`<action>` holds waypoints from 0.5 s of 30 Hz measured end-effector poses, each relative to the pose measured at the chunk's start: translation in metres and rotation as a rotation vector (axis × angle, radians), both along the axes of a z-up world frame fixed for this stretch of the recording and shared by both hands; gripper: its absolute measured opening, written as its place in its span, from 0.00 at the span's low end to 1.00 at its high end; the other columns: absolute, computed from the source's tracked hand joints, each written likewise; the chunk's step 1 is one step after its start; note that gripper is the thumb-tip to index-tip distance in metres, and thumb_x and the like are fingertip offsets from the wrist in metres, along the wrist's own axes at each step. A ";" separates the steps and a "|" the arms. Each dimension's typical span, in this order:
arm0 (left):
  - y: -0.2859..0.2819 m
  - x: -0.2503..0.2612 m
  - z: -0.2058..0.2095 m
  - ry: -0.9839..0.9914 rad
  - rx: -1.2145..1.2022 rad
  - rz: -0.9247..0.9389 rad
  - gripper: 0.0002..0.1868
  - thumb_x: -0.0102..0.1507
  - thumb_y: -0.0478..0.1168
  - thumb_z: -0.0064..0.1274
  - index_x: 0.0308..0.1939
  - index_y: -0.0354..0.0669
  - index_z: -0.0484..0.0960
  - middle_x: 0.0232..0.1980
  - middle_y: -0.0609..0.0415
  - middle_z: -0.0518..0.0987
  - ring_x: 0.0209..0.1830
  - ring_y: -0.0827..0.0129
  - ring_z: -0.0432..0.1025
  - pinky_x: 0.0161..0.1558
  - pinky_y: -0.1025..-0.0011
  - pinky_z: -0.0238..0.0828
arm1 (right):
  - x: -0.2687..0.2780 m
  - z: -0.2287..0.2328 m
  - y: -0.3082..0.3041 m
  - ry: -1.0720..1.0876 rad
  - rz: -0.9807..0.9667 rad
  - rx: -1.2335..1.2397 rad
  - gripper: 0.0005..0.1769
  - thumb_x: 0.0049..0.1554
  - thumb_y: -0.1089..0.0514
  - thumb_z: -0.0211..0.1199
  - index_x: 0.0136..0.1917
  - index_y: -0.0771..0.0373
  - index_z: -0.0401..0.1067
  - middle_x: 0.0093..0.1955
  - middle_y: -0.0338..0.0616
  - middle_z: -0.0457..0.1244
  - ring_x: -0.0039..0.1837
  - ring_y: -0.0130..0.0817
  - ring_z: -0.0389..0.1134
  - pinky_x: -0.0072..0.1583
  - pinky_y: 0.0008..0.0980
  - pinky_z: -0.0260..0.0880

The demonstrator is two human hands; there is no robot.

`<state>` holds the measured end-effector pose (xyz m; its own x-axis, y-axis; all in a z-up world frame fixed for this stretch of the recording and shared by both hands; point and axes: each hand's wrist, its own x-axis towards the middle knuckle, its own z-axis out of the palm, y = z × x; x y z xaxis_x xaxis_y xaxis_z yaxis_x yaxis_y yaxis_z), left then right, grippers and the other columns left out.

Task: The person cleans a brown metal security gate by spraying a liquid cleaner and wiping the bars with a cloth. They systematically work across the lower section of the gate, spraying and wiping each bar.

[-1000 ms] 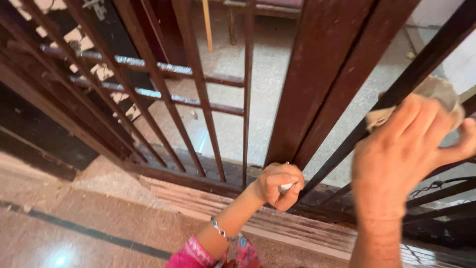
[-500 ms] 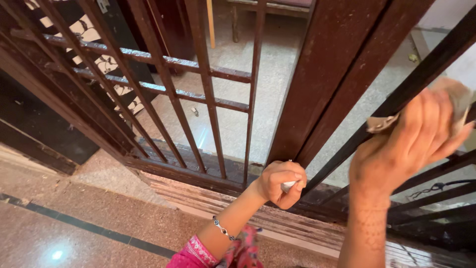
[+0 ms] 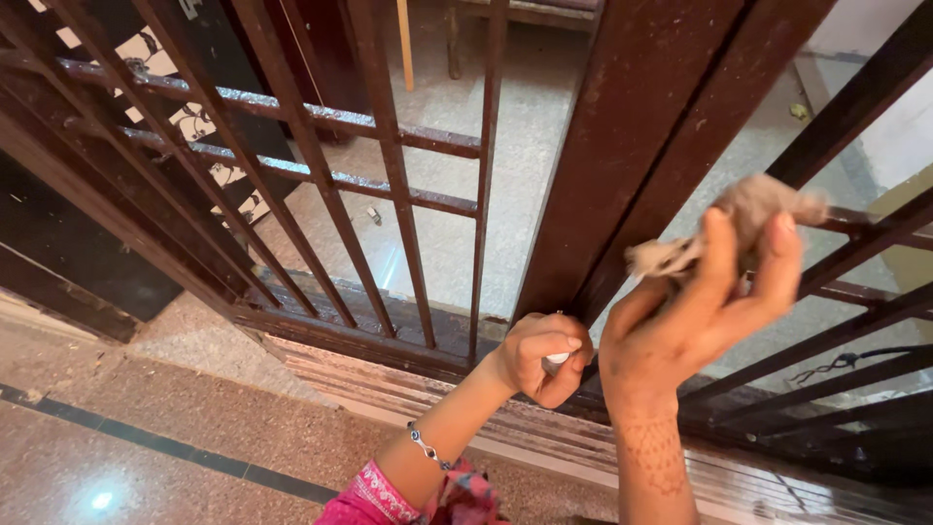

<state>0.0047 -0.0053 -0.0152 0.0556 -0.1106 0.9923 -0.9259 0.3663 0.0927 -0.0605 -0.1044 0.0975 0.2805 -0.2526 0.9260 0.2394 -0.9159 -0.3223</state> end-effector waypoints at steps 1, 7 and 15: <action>-0.002 0.001 0.001 0.002 -0.013 0.004 0.21 0.64 0.23 0.45 0.59 0.37 0.60 0.39 0.46 0.75 0.27 0.64 0.75 0.28 0.68 0.74 | 0.002 0.003 0.000 -0.009 0.020 0.018 0.26 0.63 0.80 0.48 0.74 0.76 0.61 0.77 0.65 0.44 0.79 0.56 0.53 0.75 0.45 0.60; -0.001 0.002 -0.001 -0.007 -0.011 -0.013 0.21 0.62 0.24 0.45 0.58 0.36 0.60 0.38 0.47 0.74 0.27 0.64 0.75 0.27 0.69 0.73 | -0.005 0.019 0.019 0.071 -0.077 -0.111 0.23 0.58 0.81 0.48 0.67 0.81 0.59 0.69 0.71 0.48 0.75 0.62 0.52 0.77 0.52 0.54; -0.004 0.001 -0.004 0.002 -0.005 -0.023 0.20 0.65 0.23 0.45 0.58 0.37 0.59 0.39 0.46 0.75 0.27 0.65 0.75 0.26 0.70 0.72 | 0.004 0.036 -0.017 0.373 -0.158 -0.083 0.27 0.56 0.79 0.51 0.65 0.64 0.72 0.46 0.45 0.65 0.50 0.38 0.57 0.64 0.42 0.45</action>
